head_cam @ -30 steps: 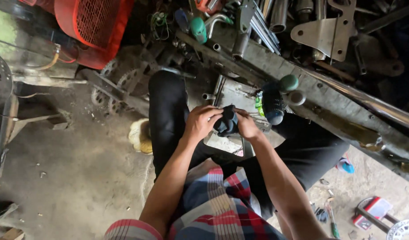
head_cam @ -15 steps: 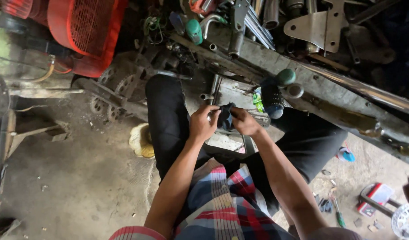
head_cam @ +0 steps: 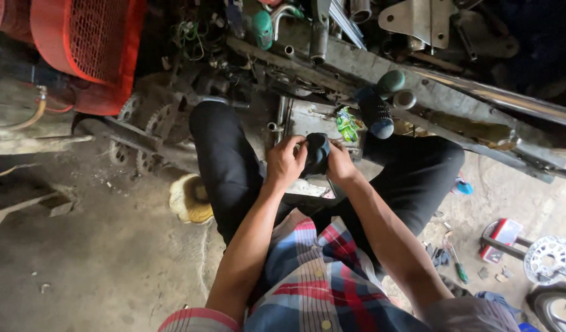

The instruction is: The person sits on the floor in a workshop and cleans a small metal rod using a dark cloth. They repeatedly wipe the rod with the cloth, occasionally adjusting their grip and the cloth's position to clean different sections of the metal piece.

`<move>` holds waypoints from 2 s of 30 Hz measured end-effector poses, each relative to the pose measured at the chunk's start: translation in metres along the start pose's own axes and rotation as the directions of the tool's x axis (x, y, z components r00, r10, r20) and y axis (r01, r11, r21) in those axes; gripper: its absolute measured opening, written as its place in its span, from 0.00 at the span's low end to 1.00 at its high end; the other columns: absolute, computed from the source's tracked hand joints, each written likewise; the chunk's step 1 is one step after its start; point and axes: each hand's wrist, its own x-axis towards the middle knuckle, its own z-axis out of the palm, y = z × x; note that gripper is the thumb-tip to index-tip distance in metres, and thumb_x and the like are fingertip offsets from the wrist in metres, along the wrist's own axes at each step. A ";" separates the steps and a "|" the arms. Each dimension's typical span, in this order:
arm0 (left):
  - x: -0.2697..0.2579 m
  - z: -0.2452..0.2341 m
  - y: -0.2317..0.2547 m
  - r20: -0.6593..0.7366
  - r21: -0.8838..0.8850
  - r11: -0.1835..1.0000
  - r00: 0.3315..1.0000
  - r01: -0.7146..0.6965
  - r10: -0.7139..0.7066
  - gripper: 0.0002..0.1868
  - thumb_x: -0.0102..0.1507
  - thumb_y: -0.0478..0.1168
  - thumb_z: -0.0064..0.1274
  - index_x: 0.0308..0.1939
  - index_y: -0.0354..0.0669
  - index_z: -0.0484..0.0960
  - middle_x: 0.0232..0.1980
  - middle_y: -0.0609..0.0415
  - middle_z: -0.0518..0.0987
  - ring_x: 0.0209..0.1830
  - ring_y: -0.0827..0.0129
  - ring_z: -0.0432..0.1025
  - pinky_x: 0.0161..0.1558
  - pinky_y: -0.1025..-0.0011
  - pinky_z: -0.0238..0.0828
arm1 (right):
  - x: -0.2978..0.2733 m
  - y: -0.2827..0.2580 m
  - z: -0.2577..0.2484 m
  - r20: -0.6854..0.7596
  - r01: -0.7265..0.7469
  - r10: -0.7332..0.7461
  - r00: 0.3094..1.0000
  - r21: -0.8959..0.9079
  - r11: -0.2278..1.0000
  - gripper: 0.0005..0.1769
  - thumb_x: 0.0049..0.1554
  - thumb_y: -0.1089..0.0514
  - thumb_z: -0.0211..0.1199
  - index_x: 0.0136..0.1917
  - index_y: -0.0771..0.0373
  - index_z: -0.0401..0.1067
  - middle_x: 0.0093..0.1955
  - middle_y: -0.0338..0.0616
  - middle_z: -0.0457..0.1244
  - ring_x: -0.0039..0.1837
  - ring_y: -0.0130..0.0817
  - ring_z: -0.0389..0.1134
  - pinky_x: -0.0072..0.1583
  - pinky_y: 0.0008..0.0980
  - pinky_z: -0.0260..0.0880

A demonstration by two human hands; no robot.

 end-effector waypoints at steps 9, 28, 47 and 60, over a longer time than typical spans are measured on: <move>-0.003 -0.006 0.002 -0.068 -0.006 1.000 0.997 -0.028 0.028 0.07 0.61 0.35 0.62 0.41 0.39 0.81 0.37 0.45 0.84 0.32 0.51 0.80 0.34 0.62 0.76 | -0.010 -0.007 0.008 -0.002 -0.044 0.044 0.999 -0.105 0.994 0.17 0.65 0.54 0.57 0.59 0.71 0.72 0.49 0.44 0.70 0.47 0.32 0.71 0.49 0.34 0.73; -0.001 -0.011 -0.002 -0.263 -0.157 0.988 0.964 0.007 -0.048 0.03 0.65 0.34 0.60 0.42 0.39 0.84 0.31 0.50 0.83 0.24 0.63 0.77 0.27 0.67 0.72 | -0.023 -0.030 0.016 -0.367 -0.115 0.106 0.924 -0.004 0.993 0.14 0.62 0.54 0.53 0.57 0.63 0.69 0.46 0.43 0.68 0.46 0.34 0.72 0.46 0.37 0.73; 0.000 -0.024 -0.001 0.091 -0.231 0.973 0.995 -0.024 0.046 0.06 0.64 0.37 0.60 0.41 0.38 0.83 0.38 0.49 0.83 0.31 0.59 0.78 0.32 0.66 0.73 | -0.055 -0.069 0.050 0.096 0.109 -0.057 0.994 -0.954 0.279 0.11 0.57 0.60 0.56 0.49 0.68 0.75 0.36 0.50 0.68 0.38 0.33 0.66 0.41 0.37 0.67; 0.001 0.007 -0.026 0.218 -0.200 0.927 0.937 0.316 -0.273 0.15 0.70 0.47 0.50 0.48 0.38 0.80 0.39 0.45 0.84 0.34 0.57 0.77 0.38 0.61 0.72 | -0.077 -0.090 0.087 0.371 0.359 -0.315 0.874 -0.928 -0.098 0.05 0.54 0.62 0.65 0.44 0.66 0.73 0.38 0.57 0.67 0.40 0.58 0.69 0.40 0.47 0.68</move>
